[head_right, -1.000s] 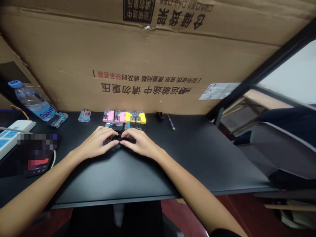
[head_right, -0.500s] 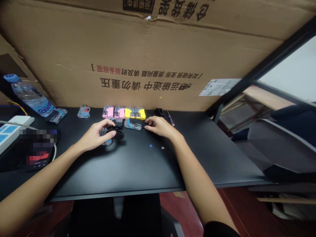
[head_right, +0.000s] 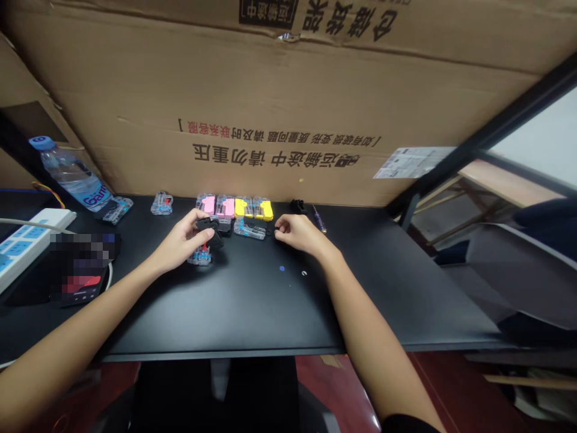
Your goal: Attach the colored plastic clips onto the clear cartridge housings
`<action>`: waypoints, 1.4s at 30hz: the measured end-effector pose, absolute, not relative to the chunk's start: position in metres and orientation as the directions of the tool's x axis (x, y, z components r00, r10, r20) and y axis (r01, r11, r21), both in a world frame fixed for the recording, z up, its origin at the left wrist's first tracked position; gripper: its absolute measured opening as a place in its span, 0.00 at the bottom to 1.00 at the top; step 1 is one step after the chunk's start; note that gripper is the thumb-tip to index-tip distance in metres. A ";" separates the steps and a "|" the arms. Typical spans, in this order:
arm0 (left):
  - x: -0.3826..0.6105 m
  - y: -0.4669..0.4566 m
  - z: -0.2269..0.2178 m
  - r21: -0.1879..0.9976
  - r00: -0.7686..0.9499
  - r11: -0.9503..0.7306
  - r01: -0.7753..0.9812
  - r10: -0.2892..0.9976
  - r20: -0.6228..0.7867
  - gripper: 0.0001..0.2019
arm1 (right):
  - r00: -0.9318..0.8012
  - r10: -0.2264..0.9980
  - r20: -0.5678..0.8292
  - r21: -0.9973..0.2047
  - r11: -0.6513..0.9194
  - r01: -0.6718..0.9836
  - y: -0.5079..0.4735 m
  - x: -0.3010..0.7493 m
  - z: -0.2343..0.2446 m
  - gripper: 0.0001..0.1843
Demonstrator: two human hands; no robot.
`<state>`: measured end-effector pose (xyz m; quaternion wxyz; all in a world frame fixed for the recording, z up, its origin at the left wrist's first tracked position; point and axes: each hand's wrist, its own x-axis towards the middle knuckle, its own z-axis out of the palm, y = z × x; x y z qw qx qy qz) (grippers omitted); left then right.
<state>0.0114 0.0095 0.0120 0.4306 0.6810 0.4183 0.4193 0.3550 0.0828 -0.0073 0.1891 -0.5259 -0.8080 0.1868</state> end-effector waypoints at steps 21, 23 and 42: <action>0.015 0.005 0.004 0.761 0.392 -0.493 0.422 0.856 0.337 0.25 | -0.337 0.822 0.459 -0.804 0.546 0.235 0.012 0.250 0.004 0.12; 0.015 0.004 0.003 0.732 0.395 -0.510 0.452 0.850 0.348 0.27 | -0.316 0.868 0.383 -0.870 0.454 0.192 0.011 0.249 0.001 0.13; 0.012 0.004 -0.002 0.453 0.477 -0.682 0.574 0.728 0.493 0.22 | -0.300 0.943 0.144 -0.983 0.172 0.068 0.011 0.240 -0.004 0.22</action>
